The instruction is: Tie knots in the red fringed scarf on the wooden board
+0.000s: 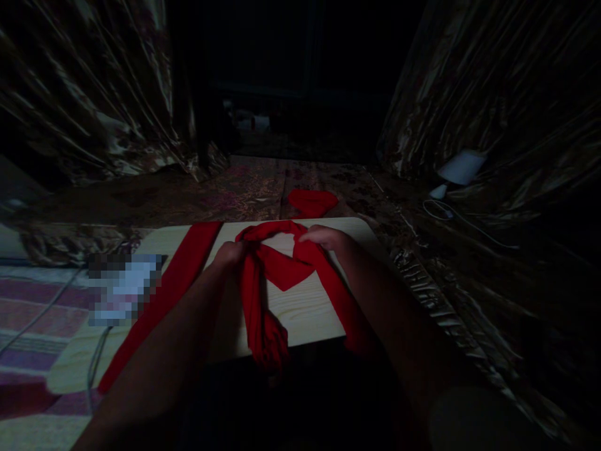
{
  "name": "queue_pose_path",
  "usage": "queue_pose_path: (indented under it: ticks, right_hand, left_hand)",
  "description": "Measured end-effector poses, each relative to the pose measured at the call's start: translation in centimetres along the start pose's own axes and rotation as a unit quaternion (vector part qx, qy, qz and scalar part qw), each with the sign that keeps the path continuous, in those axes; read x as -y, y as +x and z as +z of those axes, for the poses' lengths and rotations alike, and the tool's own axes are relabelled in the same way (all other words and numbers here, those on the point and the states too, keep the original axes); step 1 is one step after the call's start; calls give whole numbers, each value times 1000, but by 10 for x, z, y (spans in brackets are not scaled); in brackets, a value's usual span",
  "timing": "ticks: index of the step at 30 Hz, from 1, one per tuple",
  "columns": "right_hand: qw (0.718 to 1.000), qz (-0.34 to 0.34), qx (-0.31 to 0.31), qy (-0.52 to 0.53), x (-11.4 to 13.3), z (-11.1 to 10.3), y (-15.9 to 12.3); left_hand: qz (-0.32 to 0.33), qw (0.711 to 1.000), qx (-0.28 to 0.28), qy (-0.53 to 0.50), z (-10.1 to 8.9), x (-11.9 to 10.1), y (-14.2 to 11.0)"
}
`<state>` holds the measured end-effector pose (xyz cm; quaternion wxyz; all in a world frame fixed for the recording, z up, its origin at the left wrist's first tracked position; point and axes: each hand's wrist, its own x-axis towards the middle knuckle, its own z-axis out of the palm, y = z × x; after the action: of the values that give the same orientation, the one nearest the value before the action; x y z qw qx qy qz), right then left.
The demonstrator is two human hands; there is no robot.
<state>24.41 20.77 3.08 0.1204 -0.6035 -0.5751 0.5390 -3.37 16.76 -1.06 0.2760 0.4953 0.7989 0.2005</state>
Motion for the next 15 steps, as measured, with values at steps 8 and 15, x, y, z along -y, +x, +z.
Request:
queue_pose_path:
  ticks: [8,15]
  right_hand:
    - [959,-37,-220,-176,2,7,-5]
    - [916,37,-33,-397,-35,-5,-82]
  left_hand:
    - [19,998,-49,27,5,-11,-31]
    - [470,878,-74,51,18,-24,-75]
